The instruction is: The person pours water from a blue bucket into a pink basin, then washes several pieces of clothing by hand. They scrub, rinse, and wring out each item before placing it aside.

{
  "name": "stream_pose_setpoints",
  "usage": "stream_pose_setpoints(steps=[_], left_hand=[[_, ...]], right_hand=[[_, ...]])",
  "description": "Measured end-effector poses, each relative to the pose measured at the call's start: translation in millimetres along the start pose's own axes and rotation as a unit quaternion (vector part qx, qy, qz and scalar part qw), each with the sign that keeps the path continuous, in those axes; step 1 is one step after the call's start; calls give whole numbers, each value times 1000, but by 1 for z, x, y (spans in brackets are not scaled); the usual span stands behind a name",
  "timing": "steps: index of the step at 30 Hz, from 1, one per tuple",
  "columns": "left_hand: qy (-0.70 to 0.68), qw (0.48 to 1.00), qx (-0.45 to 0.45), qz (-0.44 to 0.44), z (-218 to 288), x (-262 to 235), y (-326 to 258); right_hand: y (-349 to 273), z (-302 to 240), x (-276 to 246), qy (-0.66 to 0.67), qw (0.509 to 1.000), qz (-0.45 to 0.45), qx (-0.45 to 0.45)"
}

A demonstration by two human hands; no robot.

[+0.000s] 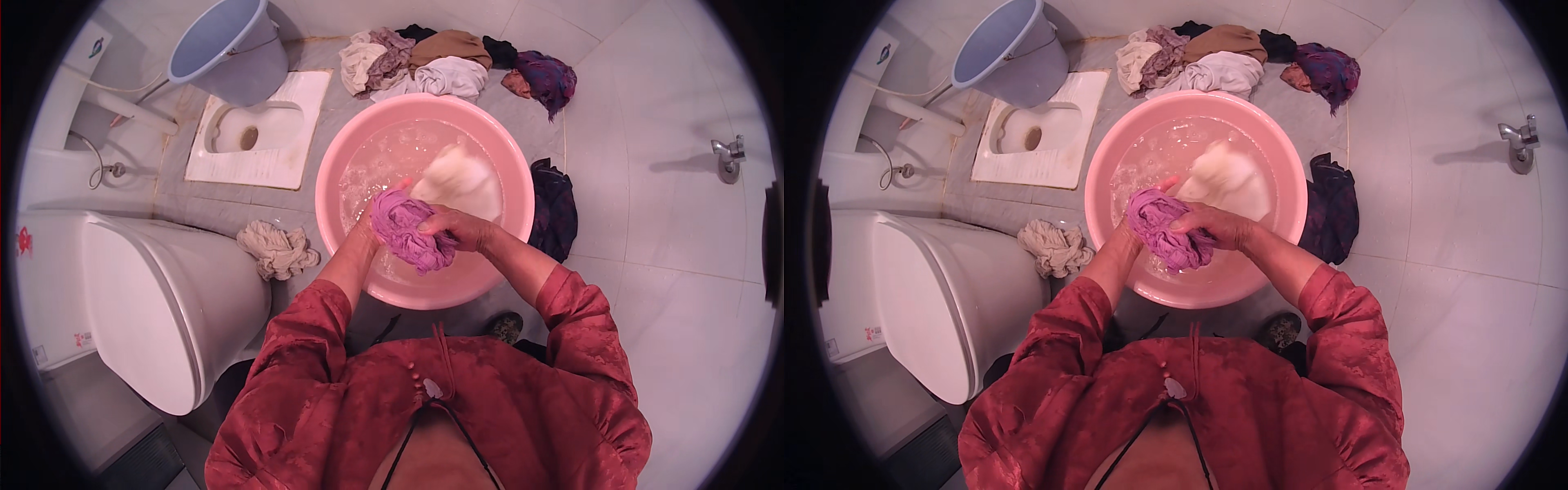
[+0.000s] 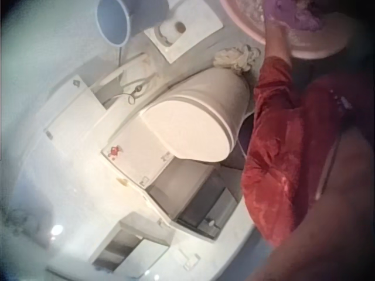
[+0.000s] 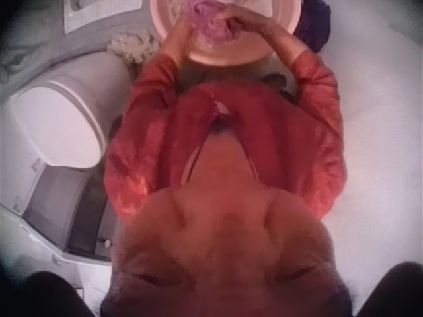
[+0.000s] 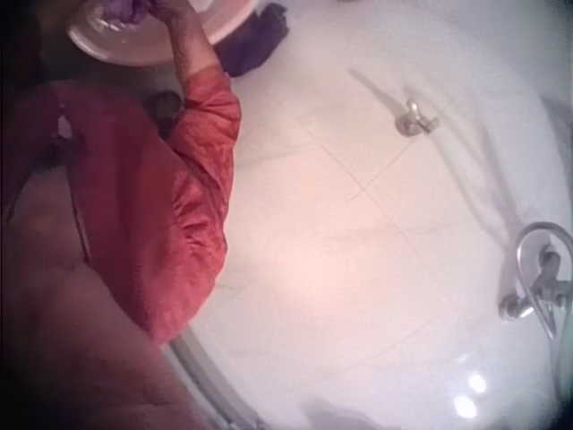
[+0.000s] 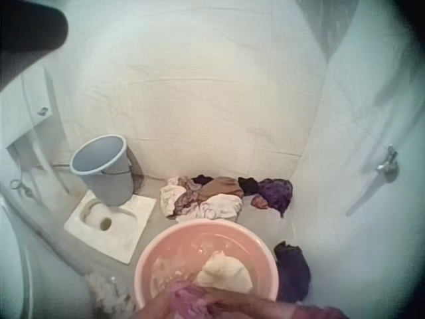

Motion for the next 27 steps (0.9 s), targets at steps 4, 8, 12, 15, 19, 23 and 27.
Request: stream_pose_setpoints(steps=[4,8,12,15,19,23,27], left_hand=[[22,996,18,80,11,-14,-1],[766,608,-74,196,30,-13,-12],[911,380,-98,130,19,-1,-31],[907,346,-122,209,33,36,-18],[881,395,35,260,26,37,-11],[910,411,17,61,-27,15,-10],[837,520,-150,82,-24,-2,2]], right_hand=[[-5,-9,-19,-86,995,3,55],[-15,-7,-81,-268,941,207,4],[-6,19,-124,-502,724,471,-42],[9,66,-144,-645,580,496,33],[37,69,-148,-727,575,348,141],[48,77,-185,-625,602,485,112],[67,55,-136,-149,902,374,-157]])
Point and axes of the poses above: each hand's wrist, its own y-axis towards the middle knuckle, its own x-axis out of the palm, z = x × y, the point moved 1 cm from there along y, towards the middle knuckle, and after that the axes turned 1 degree about y, right-handed, at the moved point
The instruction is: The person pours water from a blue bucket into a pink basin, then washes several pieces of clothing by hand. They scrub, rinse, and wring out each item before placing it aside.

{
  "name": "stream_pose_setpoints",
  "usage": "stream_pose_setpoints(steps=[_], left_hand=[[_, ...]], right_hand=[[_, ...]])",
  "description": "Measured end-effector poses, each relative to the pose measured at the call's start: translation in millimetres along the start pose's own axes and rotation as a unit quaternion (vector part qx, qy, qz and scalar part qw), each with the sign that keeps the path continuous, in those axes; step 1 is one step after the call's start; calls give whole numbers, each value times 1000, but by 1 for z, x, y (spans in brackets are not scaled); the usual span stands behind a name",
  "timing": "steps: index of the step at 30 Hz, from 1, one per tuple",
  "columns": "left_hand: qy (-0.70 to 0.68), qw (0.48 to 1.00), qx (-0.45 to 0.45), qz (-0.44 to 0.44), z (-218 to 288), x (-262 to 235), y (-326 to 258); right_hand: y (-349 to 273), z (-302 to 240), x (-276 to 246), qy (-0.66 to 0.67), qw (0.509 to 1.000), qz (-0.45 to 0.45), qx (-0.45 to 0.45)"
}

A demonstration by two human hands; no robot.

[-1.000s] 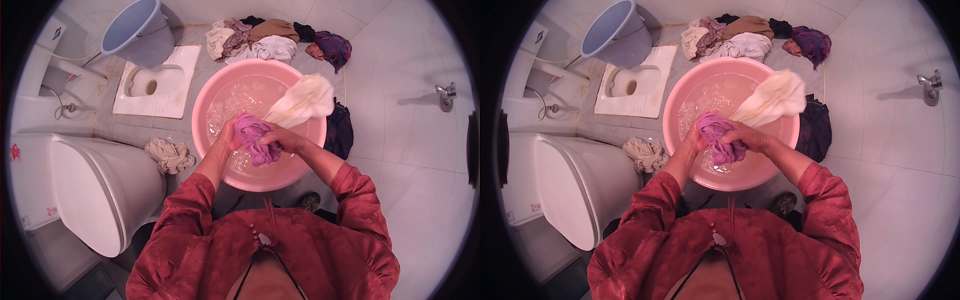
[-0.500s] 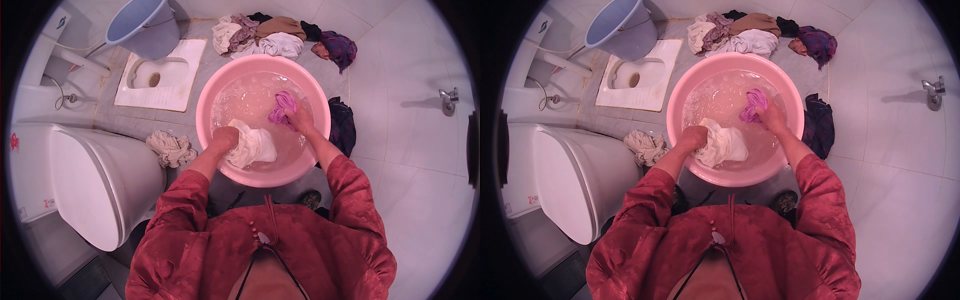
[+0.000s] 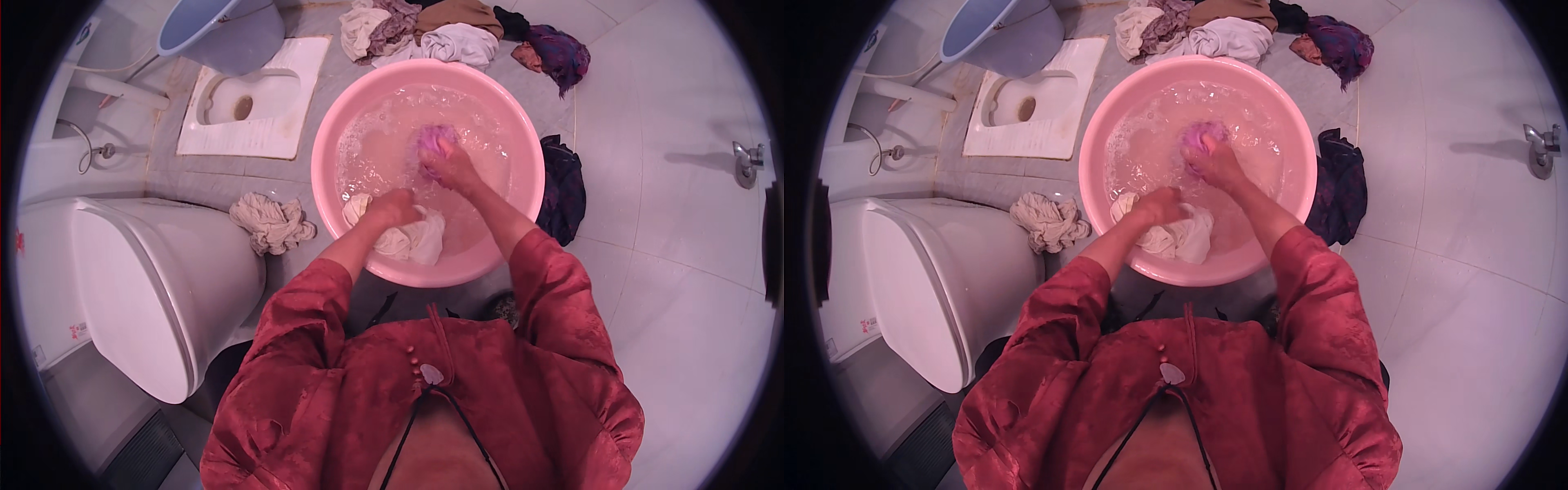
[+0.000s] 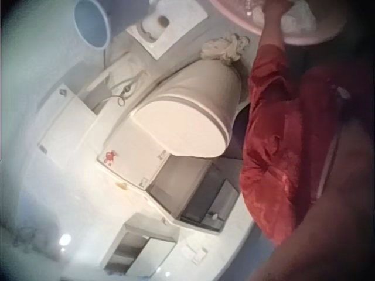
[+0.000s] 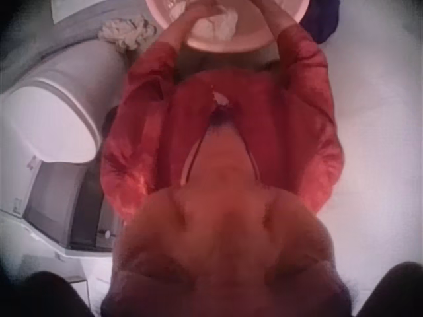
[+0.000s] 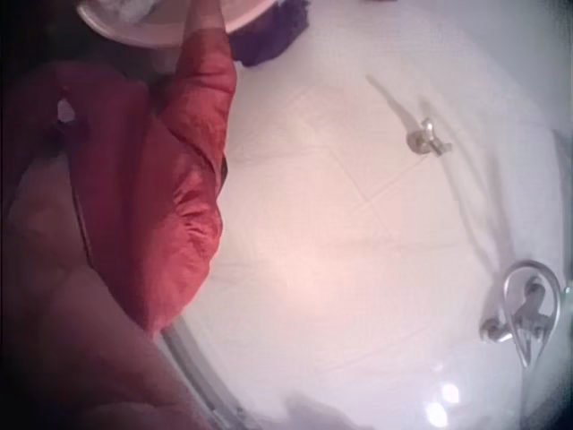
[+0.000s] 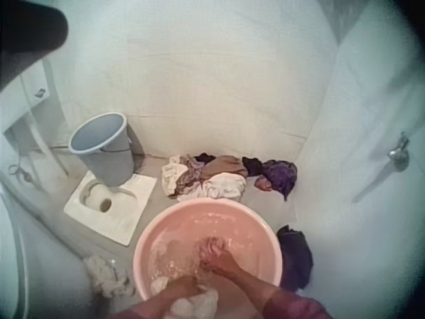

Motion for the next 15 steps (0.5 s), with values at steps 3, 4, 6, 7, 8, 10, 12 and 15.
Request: stream_pose_setpoints(steps=[3,4,6,7,8,10,12,15], left_hand=[[-412,909,-27,52,-34,15,24],[-411,910,-27,45,-28,10,23],[-540,823,-133,116,-5,-14,16],[-540,823,-135,117,-8,-12,17],[-612,763,-123,169,-14,-10,21],[-678,693,-109,219,-17,-11,21],[-731,663,-72,146,-5,-21,8],[-777,623,25,90,-22,-15,29]], right_hand=[[-10,-55,-14,11,994,-101,34],[-6,-57,-33,30,995,-94,32],[2,-40,-66,-133,991,14,21],[6,-29,-69,-293,951,101,7],[6,-20,-56,-294,951,97,5],[0,2,-20,-385,910,75,-137],[-11,15,-3,-459,876,27,-145],[14,63,-40,-681,725,-43,-89]])
Point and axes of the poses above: each hand's wrist, its own y-axis towards the middle knuckle, its own x-axis out of the palm, z = x × y, the point moved 1 cm from there along y, towards the middle knuckle, and after that the axes turned 1 degree about y, right-handed, at the moved point
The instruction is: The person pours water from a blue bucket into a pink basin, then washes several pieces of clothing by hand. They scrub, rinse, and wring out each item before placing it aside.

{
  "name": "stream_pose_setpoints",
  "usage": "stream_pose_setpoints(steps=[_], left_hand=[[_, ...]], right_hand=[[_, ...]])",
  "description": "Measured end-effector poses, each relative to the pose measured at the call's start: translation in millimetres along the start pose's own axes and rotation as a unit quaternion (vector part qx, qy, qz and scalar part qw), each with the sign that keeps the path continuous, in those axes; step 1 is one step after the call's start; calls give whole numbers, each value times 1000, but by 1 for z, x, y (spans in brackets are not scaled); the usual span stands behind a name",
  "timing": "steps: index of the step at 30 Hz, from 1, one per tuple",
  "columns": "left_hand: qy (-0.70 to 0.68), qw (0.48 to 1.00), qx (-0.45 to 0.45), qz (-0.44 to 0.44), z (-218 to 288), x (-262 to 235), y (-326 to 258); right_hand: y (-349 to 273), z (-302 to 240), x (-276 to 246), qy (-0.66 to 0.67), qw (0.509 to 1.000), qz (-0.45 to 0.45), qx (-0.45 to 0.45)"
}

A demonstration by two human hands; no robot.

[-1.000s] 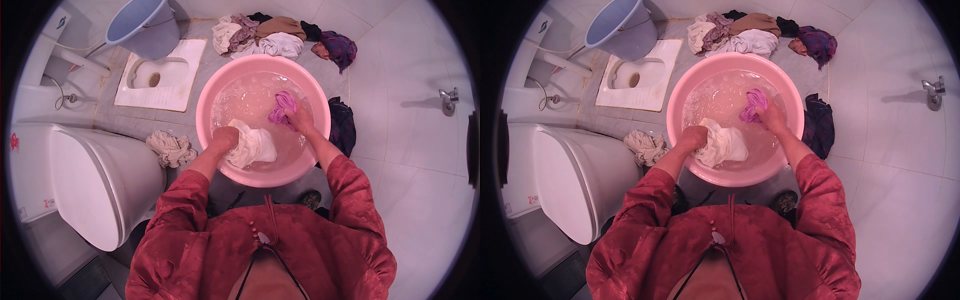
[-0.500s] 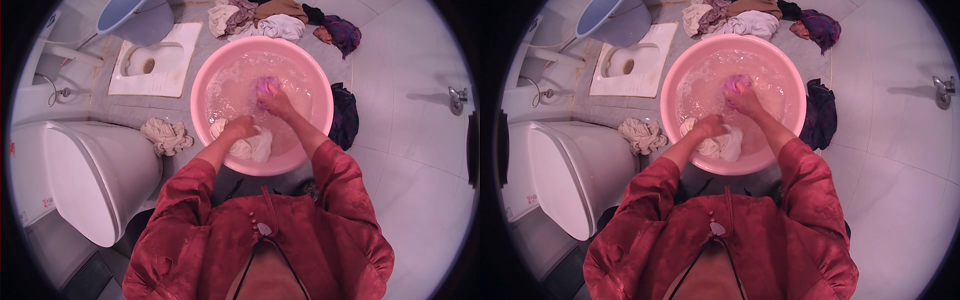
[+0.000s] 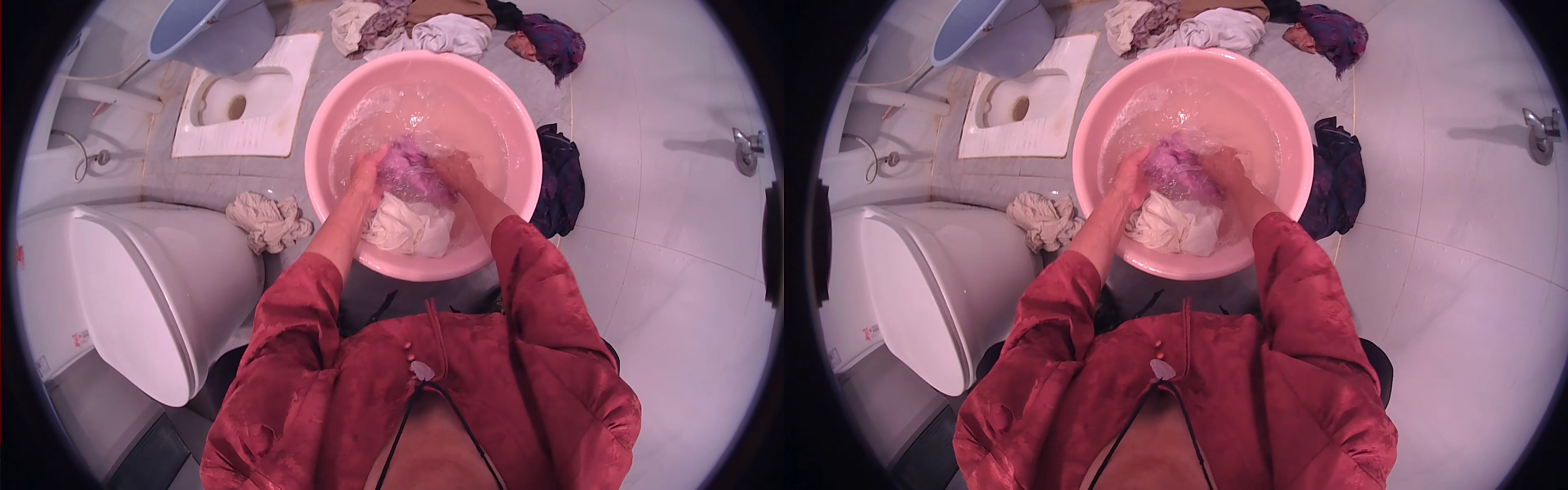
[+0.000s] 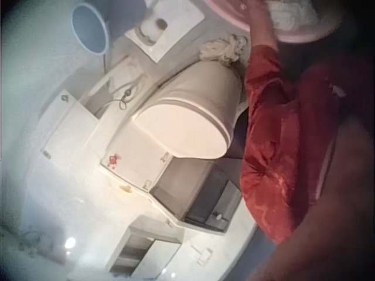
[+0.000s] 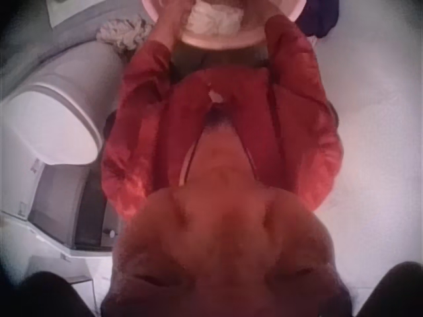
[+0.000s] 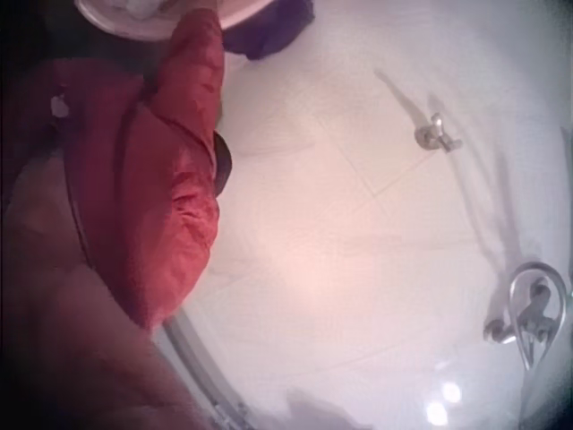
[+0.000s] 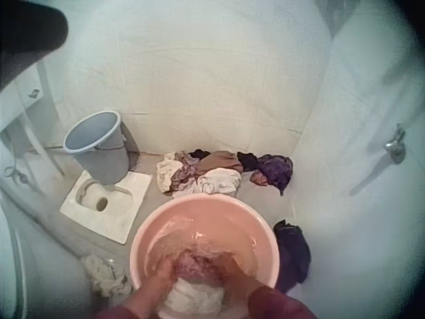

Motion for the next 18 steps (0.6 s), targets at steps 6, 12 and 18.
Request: stream_pose_setpoints(steps=[6,12,18], left_hand=[[-72,986,-133,-65,18,30,-30],[-114,961,-77,-240,26,0,-30],[-187,961,41,-199,8,18,-11]], right_hand=[[-9,-46,-35,488,865,119,9],[-54,-156,-156,638,759,-30,-131],[-75,-188,-152,439,861,48,-251]])
Point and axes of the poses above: each hand's wrist, its own y-axis towards the middle knuckle, its own x-axis out of the palm, z = x × y, the point moved 1 cm from there along y, towards the middle knuckle, and after that the axes turned 1 degree about y, right-handed, at the moved point
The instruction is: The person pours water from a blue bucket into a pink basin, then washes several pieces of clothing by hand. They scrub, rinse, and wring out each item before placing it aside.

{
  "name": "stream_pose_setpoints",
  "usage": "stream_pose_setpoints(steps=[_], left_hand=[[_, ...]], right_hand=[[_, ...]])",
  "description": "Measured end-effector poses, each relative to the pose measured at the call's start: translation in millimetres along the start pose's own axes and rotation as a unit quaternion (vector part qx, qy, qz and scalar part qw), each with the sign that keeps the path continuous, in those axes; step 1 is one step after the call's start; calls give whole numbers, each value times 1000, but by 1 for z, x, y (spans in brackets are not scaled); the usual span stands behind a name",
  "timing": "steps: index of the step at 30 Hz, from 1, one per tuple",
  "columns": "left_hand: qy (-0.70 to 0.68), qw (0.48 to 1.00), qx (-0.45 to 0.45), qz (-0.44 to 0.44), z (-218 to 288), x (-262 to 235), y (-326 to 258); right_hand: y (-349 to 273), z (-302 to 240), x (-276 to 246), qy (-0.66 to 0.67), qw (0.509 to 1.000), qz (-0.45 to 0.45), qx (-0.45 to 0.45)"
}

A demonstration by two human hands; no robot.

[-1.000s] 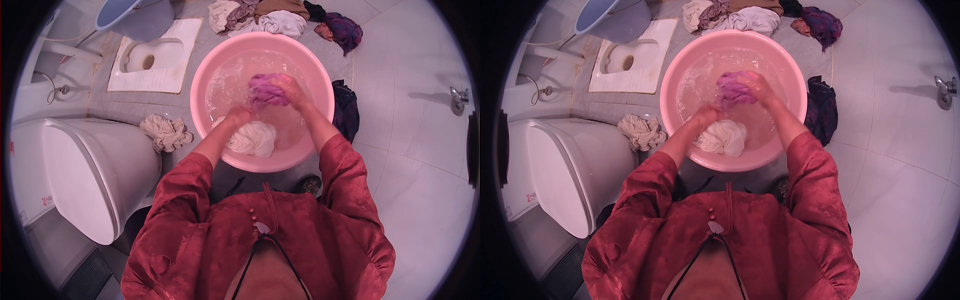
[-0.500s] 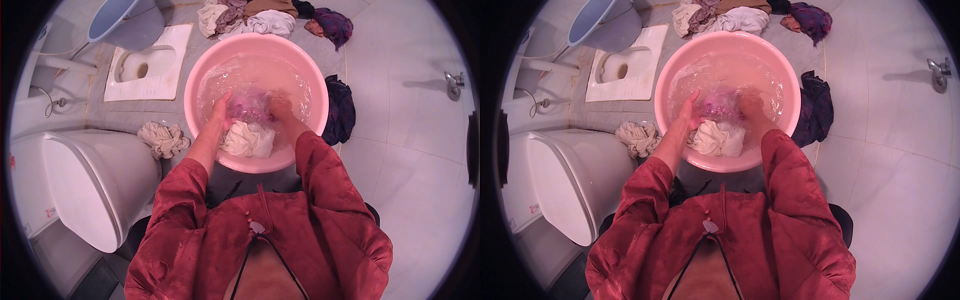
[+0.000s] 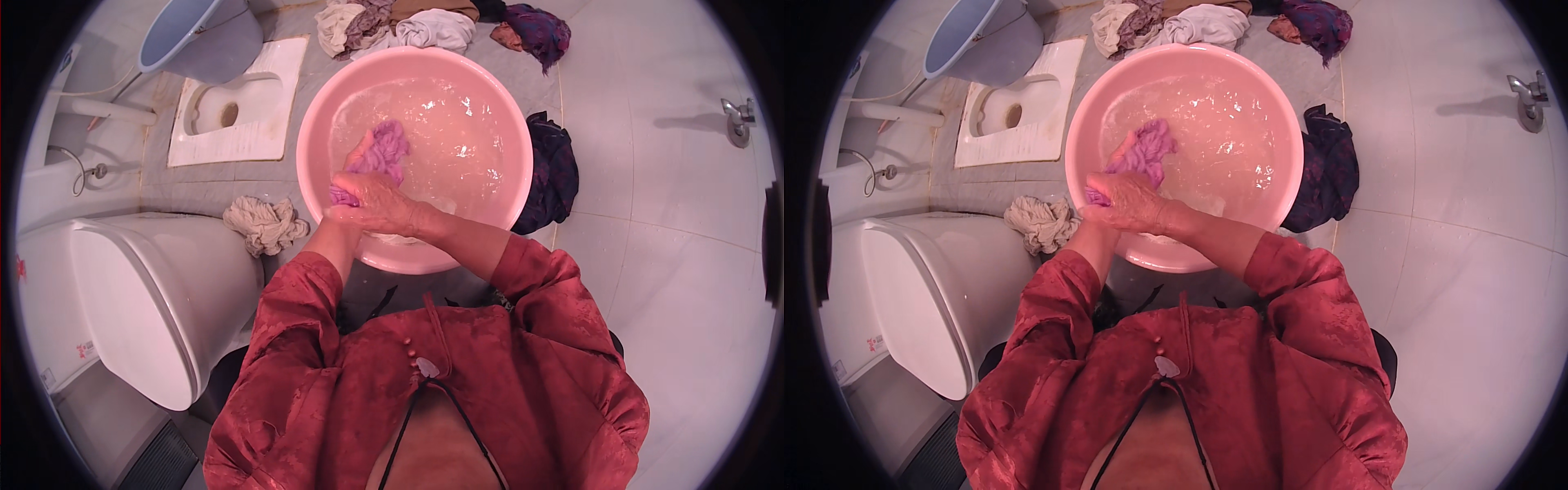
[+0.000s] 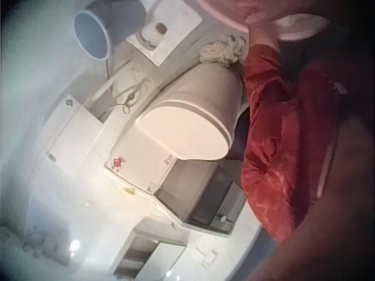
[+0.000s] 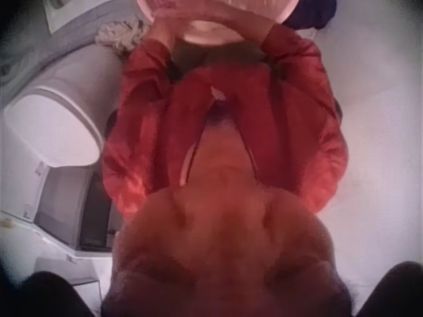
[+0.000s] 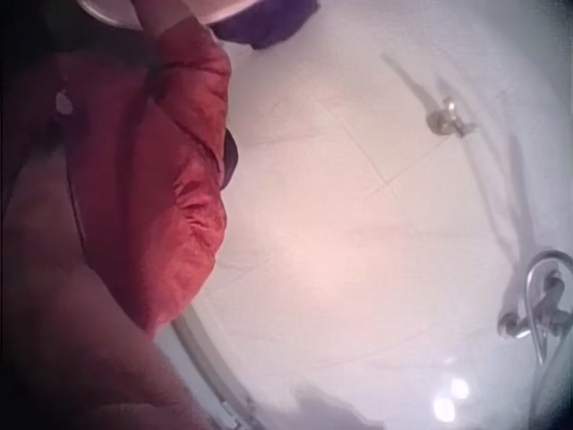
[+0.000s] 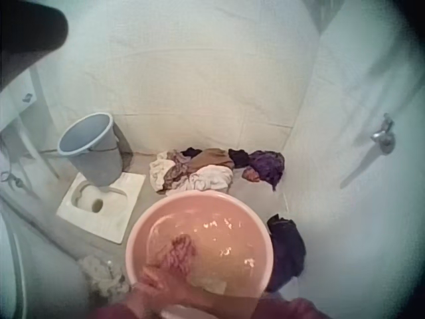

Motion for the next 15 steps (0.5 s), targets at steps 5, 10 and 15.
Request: stream_pose_setpoints(steps=[5,10,15], left_hand=[[-98,993,-59,-26,-25,13,-4],[136,952,32,272,-9,35,0],[332,893,-29,303,20,57,-12]], right_hand=[[17,72,-22,-164,964,207,1],[-10,136,-80,-236,905,179,305],[-42,188,-110,-278,848,265,364]])
Point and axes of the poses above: each hand's wrist, its own y-axis towards the middle knuckle, its own x-axis out of the palm, z = x × y, the point moved 1 cm from there along y, towards the middle knuckle, and after that the axes turned 1 degree about y, right-handed, at the moved point
